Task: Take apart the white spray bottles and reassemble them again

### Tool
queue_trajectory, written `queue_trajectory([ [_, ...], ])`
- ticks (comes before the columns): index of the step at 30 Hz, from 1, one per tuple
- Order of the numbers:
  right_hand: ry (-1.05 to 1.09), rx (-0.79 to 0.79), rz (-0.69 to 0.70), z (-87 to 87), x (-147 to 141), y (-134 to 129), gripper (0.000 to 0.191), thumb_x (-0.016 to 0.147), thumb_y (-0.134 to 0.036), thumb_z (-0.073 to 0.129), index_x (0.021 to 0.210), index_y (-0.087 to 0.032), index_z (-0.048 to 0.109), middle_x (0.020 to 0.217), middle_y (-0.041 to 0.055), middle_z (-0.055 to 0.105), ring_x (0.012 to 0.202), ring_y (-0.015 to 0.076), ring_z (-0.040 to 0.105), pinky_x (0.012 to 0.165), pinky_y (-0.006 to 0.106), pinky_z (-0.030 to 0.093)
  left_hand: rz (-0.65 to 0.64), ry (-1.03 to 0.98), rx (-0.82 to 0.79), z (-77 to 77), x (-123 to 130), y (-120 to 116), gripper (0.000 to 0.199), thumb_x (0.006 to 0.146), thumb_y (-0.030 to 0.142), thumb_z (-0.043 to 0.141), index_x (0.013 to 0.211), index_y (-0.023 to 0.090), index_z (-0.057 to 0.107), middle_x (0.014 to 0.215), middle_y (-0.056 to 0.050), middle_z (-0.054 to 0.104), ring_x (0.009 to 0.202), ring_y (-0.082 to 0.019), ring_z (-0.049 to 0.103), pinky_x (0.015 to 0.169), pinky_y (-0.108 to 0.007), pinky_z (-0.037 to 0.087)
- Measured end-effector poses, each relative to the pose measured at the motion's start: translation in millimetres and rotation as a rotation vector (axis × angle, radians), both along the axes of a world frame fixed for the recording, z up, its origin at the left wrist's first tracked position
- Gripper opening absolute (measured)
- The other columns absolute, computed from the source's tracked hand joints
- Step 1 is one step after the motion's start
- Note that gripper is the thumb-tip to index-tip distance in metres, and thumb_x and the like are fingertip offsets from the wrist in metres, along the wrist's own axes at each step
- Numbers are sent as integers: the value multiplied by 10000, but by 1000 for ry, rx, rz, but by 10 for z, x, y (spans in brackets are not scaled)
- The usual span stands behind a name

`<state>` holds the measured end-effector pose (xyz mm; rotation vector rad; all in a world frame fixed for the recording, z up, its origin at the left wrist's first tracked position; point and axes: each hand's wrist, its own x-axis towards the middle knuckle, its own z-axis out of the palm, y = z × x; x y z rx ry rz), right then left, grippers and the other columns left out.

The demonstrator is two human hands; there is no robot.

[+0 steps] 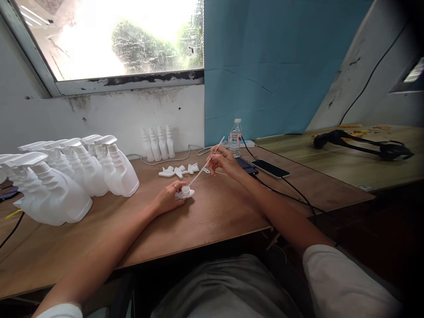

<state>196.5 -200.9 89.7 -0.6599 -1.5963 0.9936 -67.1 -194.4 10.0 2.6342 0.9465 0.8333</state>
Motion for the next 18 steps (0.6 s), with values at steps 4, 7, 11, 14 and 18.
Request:
queue_trajectory([
  [4,-19,27,-8,2,4,-11,170,797,-298,516,883,-214,396,675,-36,651,428,115,574,376,222,470,-20,1,18,-8,0,4,428,763,282,620,1174,235,511,1022,-23,601,805,-149,568,775,-272,487],
  [7,-17,67,-1,2,3,-21,171,806,-295,523,890,-214,397,692,-36,643,423,116,572,376,230,469,-40,-6,44,-17,8,-2,416,764,253,619,1166,233,516,997,-22,587,807,-146,561,778,-265,487],
  [11,-28,108,7,4,-35,-50,197,828,-332,534,904,-210,399,704,-34,627,407,105,558,372,230,460,-40,-7,59,-13,19,-29,409,770,237,616,1168,237,523,992,-21,573,819,-142,563,777,-253,487],
  [14,-24,155,4,-7,-100,-84,220,828,-349,560,885,-207,401,684,-51,587,387,77,522,364,204,428,-32,1,64,3,27,-55,411,774,242,617,1175,244,524,1009,-22,569,814,-139,569,768,-249,492],
  [18,-23,202,27,-38,-207,-155,235,809,-331,609,855,-200,420,713,-57,536,405,46,490,375,183,379,-37,18,76,14,41,-82,409,776,245,620,1176,241,535,1015,-27,570,779,-132,572,751,-248,502],
])
